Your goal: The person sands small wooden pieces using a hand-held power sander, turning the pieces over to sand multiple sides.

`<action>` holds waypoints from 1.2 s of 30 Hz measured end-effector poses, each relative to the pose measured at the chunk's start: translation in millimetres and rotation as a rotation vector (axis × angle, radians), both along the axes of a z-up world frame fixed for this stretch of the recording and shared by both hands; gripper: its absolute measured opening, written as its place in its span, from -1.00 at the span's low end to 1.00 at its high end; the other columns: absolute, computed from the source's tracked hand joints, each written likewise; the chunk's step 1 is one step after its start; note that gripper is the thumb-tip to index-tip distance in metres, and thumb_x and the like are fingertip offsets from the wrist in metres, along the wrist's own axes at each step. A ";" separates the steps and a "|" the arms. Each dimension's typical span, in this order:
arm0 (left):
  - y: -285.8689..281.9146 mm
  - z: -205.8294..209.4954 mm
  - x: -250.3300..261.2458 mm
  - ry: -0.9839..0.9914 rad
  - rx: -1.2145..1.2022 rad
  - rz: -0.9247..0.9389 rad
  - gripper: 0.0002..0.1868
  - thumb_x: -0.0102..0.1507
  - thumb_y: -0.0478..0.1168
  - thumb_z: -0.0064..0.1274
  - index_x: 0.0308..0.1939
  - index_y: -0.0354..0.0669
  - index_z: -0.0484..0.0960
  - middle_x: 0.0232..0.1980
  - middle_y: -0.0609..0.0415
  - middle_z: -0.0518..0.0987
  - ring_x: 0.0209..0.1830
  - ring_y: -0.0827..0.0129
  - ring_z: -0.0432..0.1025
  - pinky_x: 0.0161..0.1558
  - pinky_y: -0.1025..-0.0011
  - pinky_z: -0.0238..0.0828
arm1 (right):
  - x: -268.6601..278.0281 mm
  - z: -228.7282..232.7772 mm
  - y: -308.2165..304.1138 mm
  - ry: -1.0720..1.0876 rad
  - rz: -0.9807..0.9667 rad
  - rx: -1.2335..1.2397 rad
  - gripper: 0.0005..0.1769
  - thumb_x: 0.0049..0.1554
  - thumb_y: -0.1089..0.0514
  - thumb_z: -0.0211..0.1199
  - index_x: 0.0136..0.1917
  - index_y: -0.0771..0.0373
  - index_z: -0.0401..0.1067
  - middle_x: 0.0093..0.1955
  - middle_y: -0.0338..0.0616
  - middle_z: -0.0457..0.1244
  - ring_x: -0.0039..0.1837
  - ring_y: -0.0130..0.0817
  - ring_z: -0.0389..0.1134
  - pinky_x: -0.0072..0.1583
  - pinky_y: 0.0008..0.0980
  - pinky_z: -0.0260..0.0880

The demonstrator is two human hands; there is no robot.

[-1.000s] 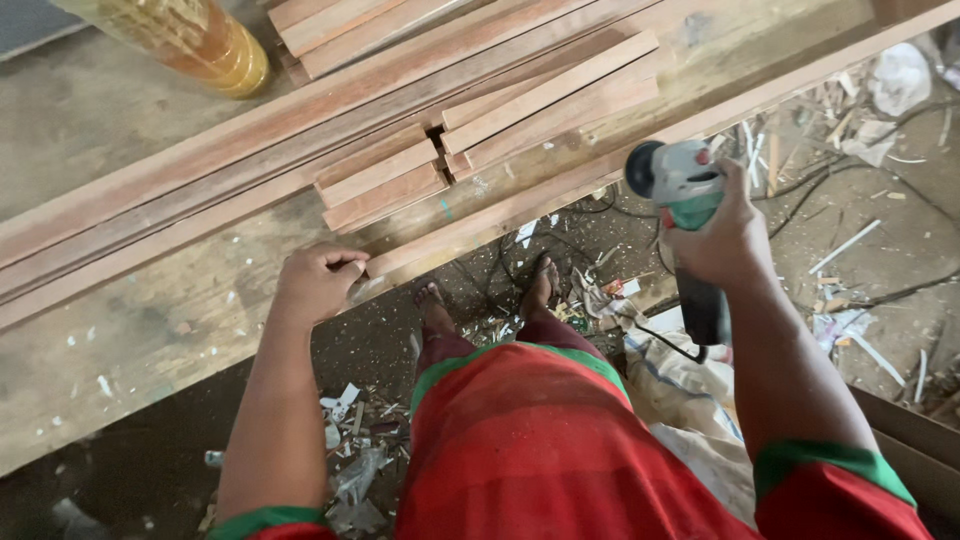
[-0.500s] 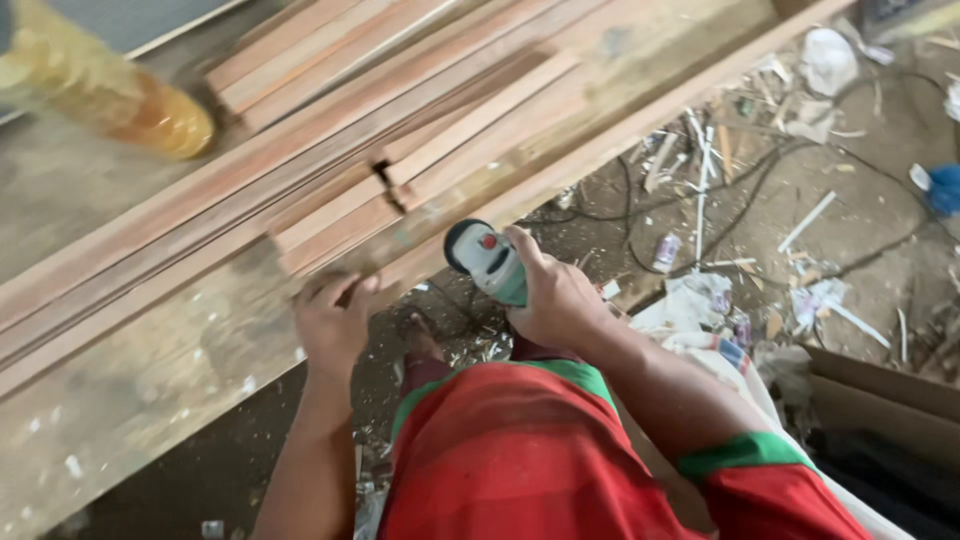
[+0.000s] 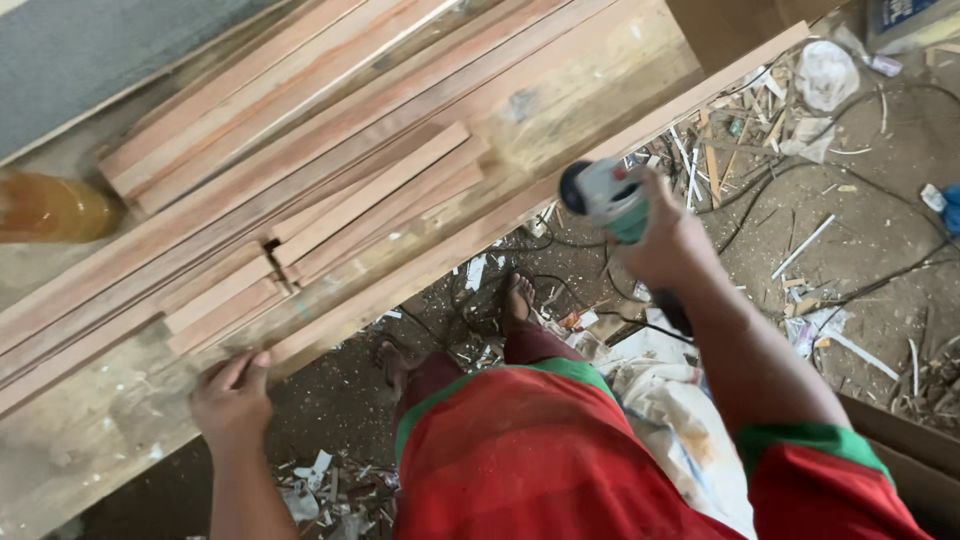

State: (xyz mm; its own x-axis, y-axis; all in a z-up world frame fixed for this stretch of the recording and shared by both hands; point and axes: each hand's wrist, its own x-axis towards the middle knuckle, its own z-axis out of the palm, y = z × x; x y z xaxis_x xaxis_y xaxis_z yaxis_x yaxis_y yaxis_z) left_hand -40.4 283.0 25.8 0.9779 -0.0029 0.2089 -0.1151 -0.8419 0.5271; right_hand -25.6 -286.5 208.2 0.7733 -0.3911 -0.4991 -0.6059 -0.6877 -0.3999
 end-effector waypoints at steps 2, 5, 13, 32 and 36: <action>-25.9 36.1 1.8 0.456 -0.045 0.377 -0.70 0.33 -0.04 0.25 0.06 -0.08 0.77 0.22 -0.14 0.55 0.28 -0.07 0.34 0.13 -0.16 0.42 | 7.3 -1.7 -35.6 0.026 -0.014 -0.061 -0.06 0.00 0.13 0.36 0.56 -0.09 0.02 0.07 0.12 0.37 -0.01 0.01 0.43 -0.11 -0.13 0.51; -38.9 42.4 1.8 0.513 -0.122 0.492 -0.67 0.35 -0.02 0.22 0.09 -0.12 0.75 0.32 -0.03 0.44 0.22 -0.04 0.38 0.06 -0.09 0.44 | 8.2 -11.4 -77.9 -0.123 -0.043 -0.038 -0.15 -0.04 0.14 0.36 0.47 -0.05 0.10 0.13 0.00 0.33 -0.02 -0.05 0.40 -0.11 -0.13 0.46; -50.2 59.6 9.5 0.630 -0.118 0.571 -0.63 0.34 0.04 0.19 0.16 0.02 0.71 0.39 0.04 0.38 0.29 -0.01 0.34 0.23 -0.06 0.38 | 14.4 12.6 -26.4 0.069 -0.063 0.011 -0.16 0.03 0.12 0.28 0.50 -0.17 0.00 -0.01 0.06 0.39 -0.12 0.00 0.44 -0.18 -0.12 0.46; -77.8 47.7 -5.4 0.338 -0.145 0.652 -0.66 0.41 -0.29 0.26 0.27 -0.19 0.66 0.53 -0.25 0.31 0.08 -0.12 0.47 -0.29 0.14 0.61 | 25.1 28.1 -59.2 0.073 -0.007 0.056 -0.22 -0.05 -0.07 0.36 0.41 -0.37 0.18 0.00 -0.12 0.43 -0.11 -0.09 0.49 -0.12 -0.14 0.48; -131.0 95.7 8.4 0.468 -0.030 0.603 -0.90 0.55 -0.37 0.05 -0.03 -0.11 0.64 0.47 -0.25 0.41 0.01 -0.13 0.49 -0.33 -0.03 0.62 | 35.6 24.2 -164.0 0.117 -0.085 0.018 -0.10 0.09 0.20 0.35 0.58 -0.08 -0.01 0.07 0.21 0.38 -0.19 -0.04 0.47 -0.30 -0.24 0.56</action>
State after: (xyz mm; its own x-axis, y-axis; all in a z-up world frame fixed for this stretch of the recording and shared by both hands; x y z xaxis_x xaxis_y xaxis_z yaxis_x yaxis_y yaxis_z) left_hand -32.0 152.0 121.6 0.7948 0.5591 -0.2361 0.6013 -0.6724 0.4317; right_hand 10.0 -450.4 232.4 0.6743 -0.4425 -0.5912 -0.7045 -0.6254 -0.3354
